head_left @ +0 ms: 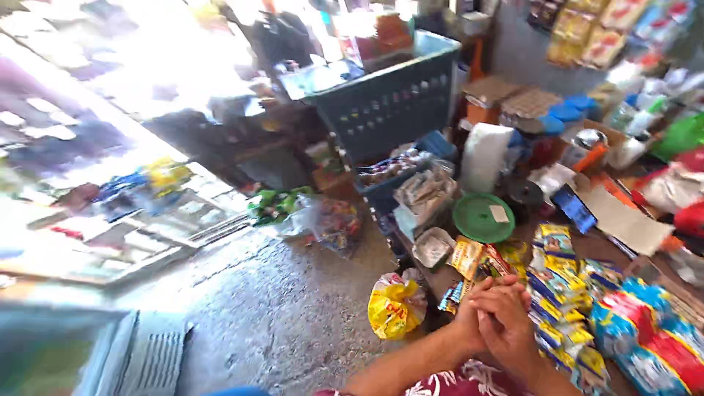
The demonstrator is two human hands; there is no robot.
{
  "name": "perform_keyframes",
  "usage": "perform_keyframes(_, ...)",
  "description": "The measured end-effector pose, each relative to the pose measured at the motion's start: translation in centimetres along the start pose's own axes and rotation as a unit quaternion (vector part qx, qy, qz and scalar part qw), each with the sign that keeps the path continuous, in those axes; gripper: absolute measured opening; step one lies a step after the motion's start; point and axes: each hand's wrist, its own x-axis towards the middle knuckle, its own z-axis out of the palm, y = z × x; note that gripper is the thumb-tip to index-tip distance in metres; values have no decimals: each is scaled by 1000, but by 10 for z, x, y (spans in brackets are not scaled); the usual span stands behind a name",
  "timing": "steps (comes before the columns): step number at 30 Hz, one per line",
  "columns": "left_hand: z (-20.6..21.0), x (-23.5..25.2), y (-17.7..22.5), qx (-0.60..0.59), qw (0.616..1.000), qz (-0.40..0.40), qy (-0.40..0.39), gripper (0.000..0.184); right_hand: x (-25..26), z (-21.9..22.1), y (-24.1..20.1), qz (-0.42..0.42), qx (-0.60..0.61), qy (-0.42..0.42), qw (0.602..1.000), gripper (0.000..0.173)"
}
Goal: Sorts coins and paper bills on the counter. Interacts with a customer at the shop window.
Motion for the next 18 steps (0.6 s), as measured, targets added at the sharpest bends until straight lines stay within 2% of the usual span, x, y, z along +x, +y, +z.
perform_keyframes(3,-43,-37,3,38,981,140,131,42,13,16,-3,-98,45,-18,994,23)
perform_keyframes(5,-76,-63,5,8,948,189,255,31,36,7,-7,-90,25,9,996,27)
perform_keyframes(7,-111,-95,6,-14,898,223,378,27,66,-12,-2,-15,76,83,994,50)
perform_keyframes(9,-143,-131,5,-39,849,252,462,35,98,-32,6,58,165,189,966,77)
perform_keyframes(10,-158,-148,6,-62,824,265,497,36,110,-38,10,72,193,220,954,85)
perform_keyframes(11,-172,-164,7,-82,798,280,527,35,115,-40,10,53,206,194,958,90)
perform_keyframes(12,-182,-179,8,-100,779,297,543,34,112,-39,3,18,205,108,973,90)
perform_keyframes(13,-189,-192,9,-118,766,315,548,31,104,-33,-10,-16,206,-19,978,81)
perform_keyframes(14,-192,-202,11,-136,757,331,546,25,95,-26,-24,-38,221,-182,957,68)
perform_keyframes(15,-193,-212,14,-150,757,345,534,21,87,-16,-35,-56,234,-359,902,63)
perform_keyframes(16,-195,-219,19,-159,763,360,513,18,80,1,-42,-68,243,-517,817,61)
perform_keyframes(17,-196,-224,23,-161,776,374,481,18,71,23,-46,-56,232,-630,739,58)
perform_keyframes(18,-196,-230,28,-157,792,387,445,19,61,49,-49,-24,194,-699,688,55)
